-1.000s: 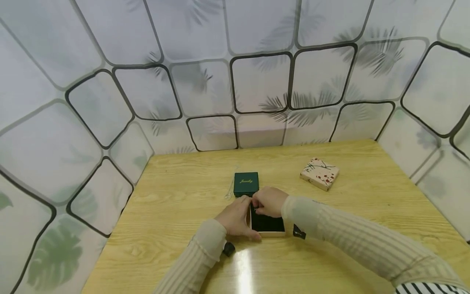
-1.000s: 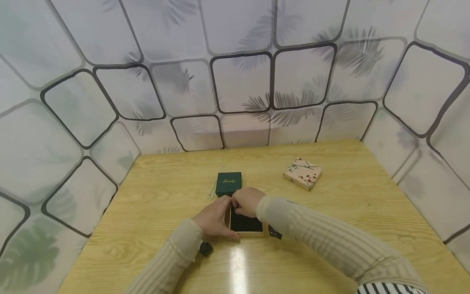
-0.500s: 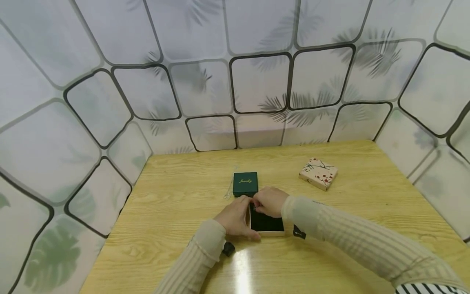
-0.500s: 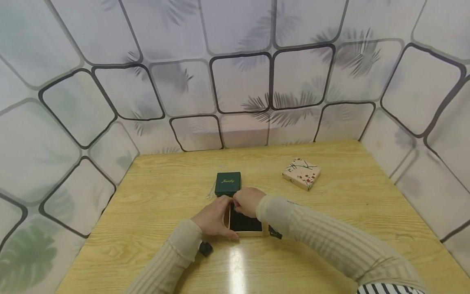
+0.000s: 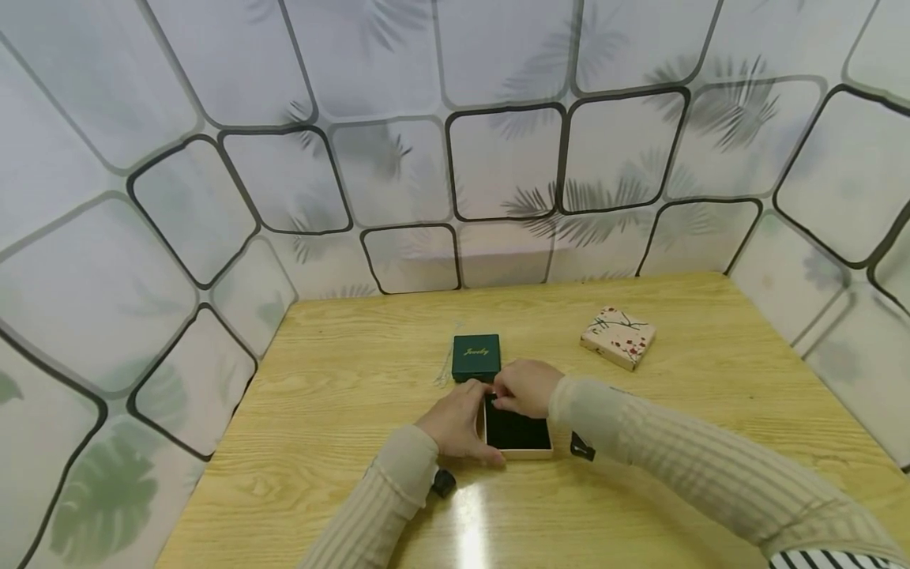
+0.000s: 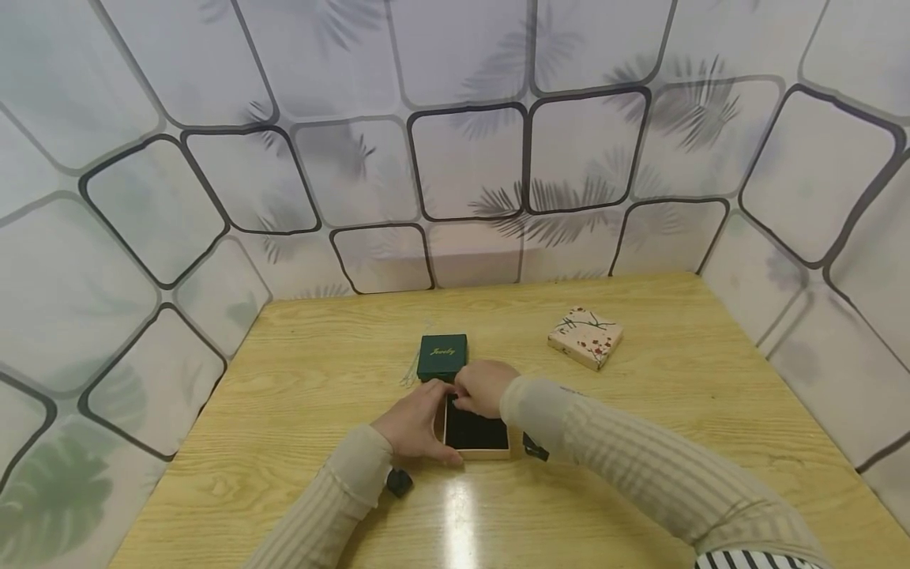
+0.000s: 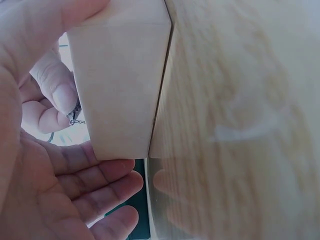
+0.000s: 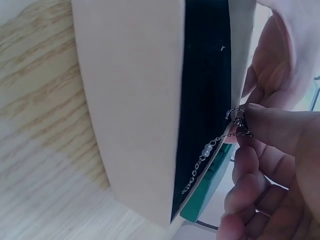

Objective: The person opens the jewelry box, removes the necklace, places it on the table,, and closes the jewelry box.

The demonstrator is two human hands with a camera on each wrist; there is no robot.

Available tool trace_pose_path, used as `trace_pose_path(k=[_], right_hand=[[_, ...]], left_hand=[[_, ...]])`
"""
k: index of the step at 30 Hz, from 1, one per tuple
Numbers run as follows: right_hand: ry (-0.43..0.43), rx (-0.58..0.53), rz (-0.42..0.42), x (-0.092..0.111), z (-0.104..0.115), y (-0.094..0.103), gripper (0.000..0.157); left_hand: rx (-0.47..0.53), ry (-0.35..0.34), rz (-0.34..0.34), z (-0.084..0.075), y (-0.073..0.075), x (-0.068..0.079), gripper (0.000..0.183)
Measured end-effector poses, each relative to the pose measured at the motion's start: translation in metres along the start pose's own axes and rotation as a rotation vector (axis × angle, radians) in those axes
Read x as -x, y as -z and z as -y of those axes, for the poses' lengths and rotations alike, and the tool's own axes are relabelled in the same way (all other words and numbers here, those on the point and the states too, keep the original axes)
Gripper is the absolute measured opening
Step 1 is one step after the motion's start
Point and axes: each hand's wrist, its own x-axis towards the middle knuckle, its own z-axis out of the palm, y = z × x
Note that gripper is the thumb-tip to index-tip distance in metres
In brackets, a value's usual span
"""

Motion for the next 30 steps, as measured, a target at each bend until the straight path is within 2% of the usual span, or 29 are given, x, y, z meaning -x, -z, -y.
trace_pose_path(k=[6, 30], right_hand=[[-0.038, -0.012, 0.0, -0.001, 0.0, 0.003, 0.016], [-0.038, -0.012, -0.047, 0.0, -0.014, 0.006, 0.016]], left_hand=[[-0.003, -0.004, -0.004, 0.0, -0.001, 0.0, 0.106], [-0.05, 0.033, 0.019, -0.005, 0.0, -0.001, 0.109]])
